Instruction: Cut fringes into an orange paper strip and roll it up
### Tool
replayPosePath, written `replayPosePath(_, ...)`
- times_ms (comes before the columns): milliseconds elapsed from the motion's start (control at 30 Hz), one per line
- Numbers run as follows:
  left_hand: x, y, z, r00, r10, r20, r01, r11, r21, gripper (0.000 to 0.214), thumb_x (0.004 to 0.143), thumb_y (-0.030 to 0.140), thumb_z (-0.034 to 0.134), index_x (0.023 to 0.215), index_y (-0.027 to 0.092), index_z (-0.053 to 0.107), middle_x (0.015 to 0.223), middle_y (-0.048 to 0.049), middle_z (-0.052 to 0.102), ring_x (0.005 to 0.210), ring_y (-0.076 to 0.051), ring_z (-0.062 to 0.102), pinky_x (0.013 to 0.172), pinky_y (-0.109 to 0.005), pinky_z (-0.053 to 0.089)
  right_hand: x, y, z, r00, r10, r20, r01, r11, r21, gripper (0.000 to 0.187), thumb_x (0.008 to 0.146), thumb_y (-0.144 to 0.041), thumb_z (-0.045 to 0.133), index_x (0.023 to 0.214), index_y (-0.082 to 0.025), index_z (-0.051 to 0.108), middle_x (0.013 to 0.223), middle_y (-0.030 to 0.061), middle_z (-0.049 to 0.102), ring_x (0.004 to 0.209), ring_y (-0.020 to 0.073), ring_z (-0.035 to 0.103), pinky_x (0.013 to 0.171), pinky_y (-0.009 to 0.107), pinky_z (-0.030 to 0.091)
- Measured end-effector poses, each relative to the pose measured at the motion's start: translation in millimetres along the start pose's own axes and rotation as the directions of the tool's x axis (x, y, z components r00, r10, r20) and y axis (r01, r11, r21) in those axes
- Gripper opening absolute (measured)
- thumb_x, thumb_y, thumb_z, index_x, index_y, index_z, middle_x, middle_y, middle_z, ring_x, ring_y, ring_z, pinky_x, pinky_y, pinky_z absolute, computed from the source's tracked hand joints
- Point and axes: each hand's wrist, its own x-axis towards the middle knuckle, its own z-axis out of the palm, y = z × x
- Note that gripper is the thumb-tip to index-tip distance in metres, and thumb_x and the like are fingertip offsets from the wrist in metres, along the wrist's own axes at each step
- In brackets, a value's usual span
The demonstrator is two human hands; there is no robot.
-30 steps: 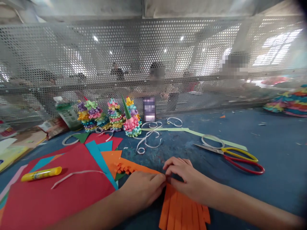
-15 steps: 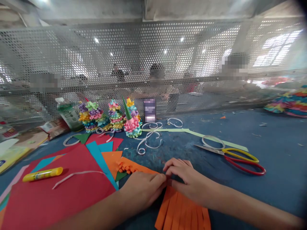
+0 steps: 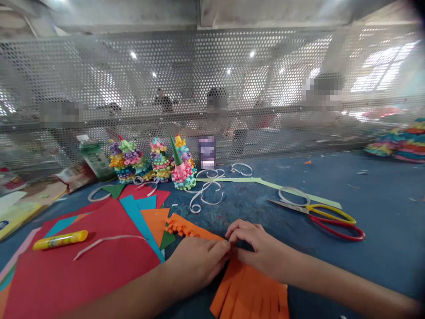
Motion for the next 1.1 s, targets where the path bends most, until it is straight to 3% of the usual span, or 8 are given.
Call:
replayPosePath(333, -2.8, -5.7, -4.7, 0.987, 0.143, -0.066, -0.124, 0.964, 0.234, 0.014, 0.092, 0.02, 0.044, 0.105, 0.018, 0.051, 0.072, 0.0009, 0.059, 0.058, -0.017, 0.056, 0.046, -0.028, 0.034, -1.5, -1.6, -6.4, 1.0, 0.003, -0.024, -0.007, 0.986, -0.165, 0.012, 0.085, -0.017, 0.05, 0.093, -0.023, 0.057, 0.098, -0.0003, 0.06, 0.097, 0.0184, 0.052, 0.086, 0.039, 0.032)
replayPosePath(533, -1.7, -6.0, -20.7, 0.948, 0.25, -0.199, -0.177, 0.929, 0.325, 0.009, 0.09, 0.016, 0.049, 0.096, 0.017, 0.055, 0.091, -0.0033, 0.061, 0.083, -0.019, 0.056, 0.075, -0.034, 0.042, 3.6, 2.9, -8.3, 0.99, 0.117, 0.081, -0.108, 0.988, -0.108, 0.013, 0.086, -0.021, 0.048, 0.075, -0.019, 0.054, 0.091, 0.0017, 0.058, 0.089, 0.0191, 0.051, 0.084, 0.038, 0.035)
replayPosePath(667, 1.7, -2.4, -31.3, 0.967, 0.126, -0.223, -0.123, 0.992, 0.024, 0.013, 0.09, 0.021, 0.048, 0.102, 0.018, 0.053, 0.112, -0.007, 0.058, 0.115, -0.024, 0.047, 0.095, -0.038, 0.038, 5.2, 0.0, -16.3, 0.982, 0.108, 0.152, -0.132, 0.979, 0.158, 0.012, 0.085, -0.02, 0.048, 0.077, -0.018, 0.056, 0.081, 0.0003, 0.057, 0.077, 0.0143, 0.053, 0.071, 0.027, 0.04)
replayPosePath(733, 5.2, -5.0, -39.1, 0.99, -0.045, -0.136, 0.01, 0.968, -0.252, 0.027, 0.091, 0.031, 0.048, 0.115, 0.019, 0.048, 0.124, -0.0091, 0.054, 0.12, -0.023, 0.045, 0.099, -0.038, 0.037, 4.6, -6.6, -24.5, 0.979, 0.069, 0.192, -0.113, 0.967, 0.227, 0.012, 0.086, -0.02, 0.047, 0.08, -0.017, 0.058, 0.077, -0.001, 0.058, 0.071, 0.012, 0.051, 0.063, 0.023, 0.039)
replayPosePath(800, 8.7, -13.2, -49.0, 0.984, -0.171, 0.051, 0.175, 0.866, -0.469, 0.044, 0.092, 0.044, 0.045, 0.13, 0.022, 0.038, 0.127, -0.0089, 0.054, 0.113, -0.021, 0.051, 0.095, -0.035, 0.042, 3.8, -15.7, -35.1, 0.97, 0.038, 0.241, -0.086, 0.977, 0.193, 0.014, 0.087, -0.02, 0.048, 0.084, -0.018, 0.061, 0.074, -0.0027, 0.058, 0.067, 0.01, 0.05, 0.059, 0.02, 0.037)
replayPosePath(867, 10.8, -26.2, -59.3, 0.94, -0.157, 0.301, 0.312, 0.754, -0.579, 0.043, 0.095, 0.05, 0.035, 0.13, 0.026, 0.04, 0.107, -0.0041, 0.064, 0.092, -0.018, 0.061, 0.078, -0.028, 0.047, 3.3, -25.1, -47.0, 0.96, 0.049, 0.274, -0.08, 0.992, 0.101, 0.015, 0.089, -0.023, 0.048, 0.087, -0.02, 0.064, 0.071, -0.0042, 0.058, 0.062, 0.0085, 0.048, 0.055, 0.02, 0.034)
replayPosePath(967, 10.2, -48.1, -72.6, 0.851, -0.095, 0.516, 0.421, 0.713, -0.562, 0.043, 0.094, 0.054, 0.03, 0.099, 0.023, 0.06, 0.082, -0.0003, 0.066, 0.072, -0.015, 0.06, 0.062, -0.022, 0.042, 4.9, -34.9, -63.9, 0.957, 0.065, 0.283, -0.07, 0.997, 0.007, 0.017, 0.09, -0.028, 0.049, 0.089, -0.023, 0.065, 0.07, -0.0049, 0.059, 0.061, 0.0083, 0.047, 0.054, 0.02, 0.032)
replayPosePath(1100, 4.3, -64.7, -92.4, 0.817, -0.177, 0.549, 0.471, 0.755, -0.456, 0.04, 0.093, 0.052, 0.034, 0.081, 0.021, 0.056, 0.073, 0.0008, 0.058, 0.063, -0.013, 0.052, 0.054, -0.022, 0.035, 13.2, -36.2, -79.3, 0.962, 0.073, 0.262, -0.064, 0.997, -0.043, 0.018, 0.091, -0.031, 0.049, 0.085, -0.02, 0.062, 0.078, -0.003, 0.062, 0.068, 0.0095, 0.051, 0.058, 0.02, 0.034)
